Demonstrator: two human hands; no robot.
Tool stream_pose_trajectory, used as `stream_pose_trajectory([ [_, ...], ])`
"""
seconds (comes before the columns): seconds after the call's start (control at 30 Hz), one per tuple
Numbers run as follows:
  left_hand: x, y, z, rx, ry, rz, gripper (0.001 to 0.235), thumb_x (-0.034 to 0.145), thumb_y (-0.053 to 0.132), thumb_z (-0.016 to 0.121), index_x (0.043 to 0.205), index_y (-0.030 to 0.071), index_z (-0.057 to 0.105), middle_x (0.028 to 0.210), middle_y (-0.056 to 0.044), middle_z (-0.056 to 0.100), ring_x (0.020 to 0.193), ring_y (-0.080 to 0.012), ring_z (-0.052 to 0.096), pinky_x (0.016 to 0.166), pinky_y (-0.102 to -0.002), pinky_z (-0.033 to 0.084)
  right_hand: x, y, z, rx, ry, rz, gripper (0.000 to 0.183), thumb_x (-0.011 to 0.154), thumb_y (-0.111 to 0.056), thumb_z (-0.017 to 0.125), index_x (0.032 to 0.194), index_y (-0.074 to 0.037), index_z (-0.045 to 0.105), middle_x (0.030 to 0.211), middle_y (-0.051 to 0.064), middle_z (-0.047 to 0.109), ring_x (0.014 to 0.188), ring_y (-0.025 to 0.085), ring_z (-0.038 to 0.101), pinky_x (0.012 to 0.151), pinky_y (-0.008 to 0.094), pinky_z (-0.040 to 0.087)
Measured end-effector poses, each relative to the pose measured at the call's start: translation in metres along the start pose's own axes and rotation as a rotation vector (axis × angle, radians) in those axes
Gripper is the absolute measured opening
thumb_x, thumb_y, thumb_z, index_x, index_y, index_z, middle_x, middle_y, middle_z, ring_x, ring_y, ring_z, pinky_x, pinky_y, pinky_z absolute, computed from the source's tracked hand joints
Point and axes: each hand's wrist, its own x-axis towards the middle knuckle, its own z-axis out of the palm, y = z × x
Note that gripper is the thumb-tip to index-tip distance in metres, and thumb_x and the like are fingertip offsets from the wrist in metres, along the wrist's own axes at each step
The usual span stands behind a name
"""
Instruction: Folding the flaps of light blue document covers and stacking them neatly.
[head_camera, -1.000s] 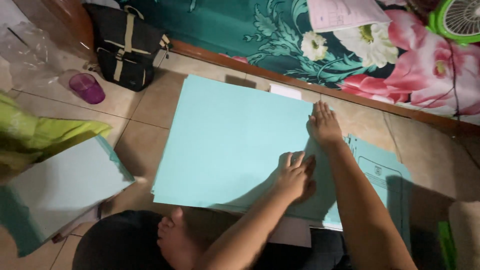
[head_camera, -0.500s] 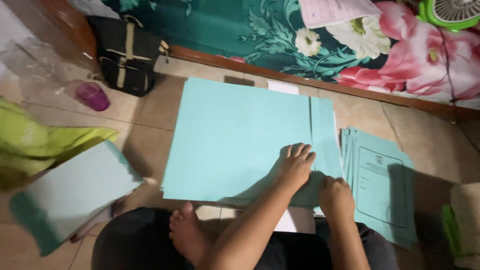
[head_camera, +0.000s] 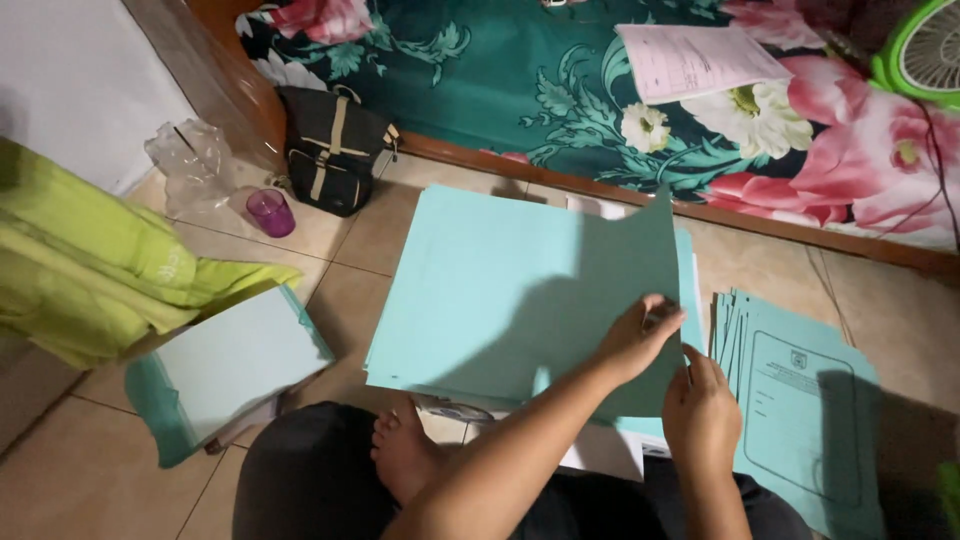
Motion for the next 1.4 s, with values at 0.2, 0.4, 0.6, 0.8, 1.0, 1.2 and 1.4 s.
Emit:
stream_pose_trajectory([
  [0.2, -0.029, 0.083, -0.087, 0.018, 0.119, -0.009, 0.04, 0.085, 0.006, 0.064, 0.124, -0.002, 0.059, 0.106, -0.016, 0.071, 0.077, -0.0217, 0.07, 0.064, -0.03, 0.058, -0.032, -0.056, -0.036, 0.113, 0.015, -0.333, 0.044, 0.083, -0.001, 0.073, 0.127, -0.005, 0.07, 0.102, 0.009, 0.062, 0.071, 0.02, 0.063, 0.061, 0.033, 0.054],
  [0.4, -0.047, 0.021, -0.219, 0.315, 0.316, -0.317, 0.046, 0.089, 0.013, 0.059, 0.134, 0.004, 0.058, 0.117, -0.013, 0.069, 0.094, -0.021, 0.07, 0.079, -0.033, 0.059, -0.04, -0.068, 0.002, 0.153, -0.4, -0.347, 0.06, 0.091, -0.037, 0.065, 0.144, -0.013, 0.053, 0.144, 0.011, 0.054, 0.115, 0.029, 0.063, 0.095, 0.04, 0.052],
  [0.6, -0.055, -0.046, -0.258, 0.84, 0.525, -0.252, 0.045, 0.087, 0.012, 0.063, 0.128, -0.004, 0.055, 0.085, -0.013, 0.074, 0.076, -0.0314, 0.073, 0.068, -0.039, 0.059, -0.024, -0.041, 0.067, -0.049, -0.519, -0.432, 0.067, 0.09, -0.045, 0.068, 0.144, -0.008, 0.052, 0.16, 0.013, 0.043, 0.142, 0.035, 0.047, 0.109, 0.048, 0.047],
  [0.8, -0.059, -0.069, -0.222, 1.277, 0.541, 0.212, 0.069, 0.085, 0.033, 0.061, 0.147, 0.004, 0.051, 0.159, -0.034, 0.03, 0.148, -0.0499, 0.024, 0.112, -0.066, 0.022, -0.002, -0.036, 0.113, -0.154, -0.784, -0.387, 0.078, 0.1, -0.054, 0.047, 0.159, -0.008, 0.024, 0.17, 0.008, 0.019, 0.158, 0.022, 0.012, 0.126, 0.043, 0.015],
  [1.0, -0.068, -0.001, -0.223, 1.245, 0.06, -0.326, 0.074, 0.102, 0.056, 0.039, 0.161, 0.013, 0.031, 0.169, -0.029, 0.009, 0.158, -0.0445, 0.0, 0.118, -0.063, -0.006, 0.108, -0.013, 0.216, -0.214, -0.234, -0.768, 0.06, 0.11, -0.038, 0.037, 0.159, -0.002, 0.035, 0.165, 0.023, 0.033, 0.152, 0.037, 0.033, 0.122, 0.051, 0.029],
  [1.2, -0.065, -0.001, -0.222, 1.25, 0.063, -0.384, 0.077, 0.098, 0.059, 0.04, 0.161, 0.017, 0.028, 0.169, -0.029, 0.006, 0.158, -0.0428, -0.003, 0.116, -0.069, -0.009, 0.177, -0.01, 0.249, -0.336, -0.489, -0.373, 0.075, 0.11, -0.057, 0.002, 0.167, -0.008, 0.009, 0.174, 0.016, 0.008, 0.161, 0.029, 0.007, 0.13, 0.045, 0.004],
  [1.4, -0.061, -0.024, -0.223, 1.251, 0.062, -0.375, 0.079, 0.098, 0.061, 0.042, 0.161, 0.017, 0.027, 0.169, -0.029, 0.007, 0.158, -0.0437, -0.001, 0.114, -0.073, -0.013, 0.063, -0.024, 0.173, -0.344, -0.459, -0.638, 0.06, 0.11, -0.032, 0.027, 0.162, -0.002, 0.026, 0.17, 0.019, 0.023, 0.156, 0.035, 0.024, 0.128, 0.048, 0.018],
])
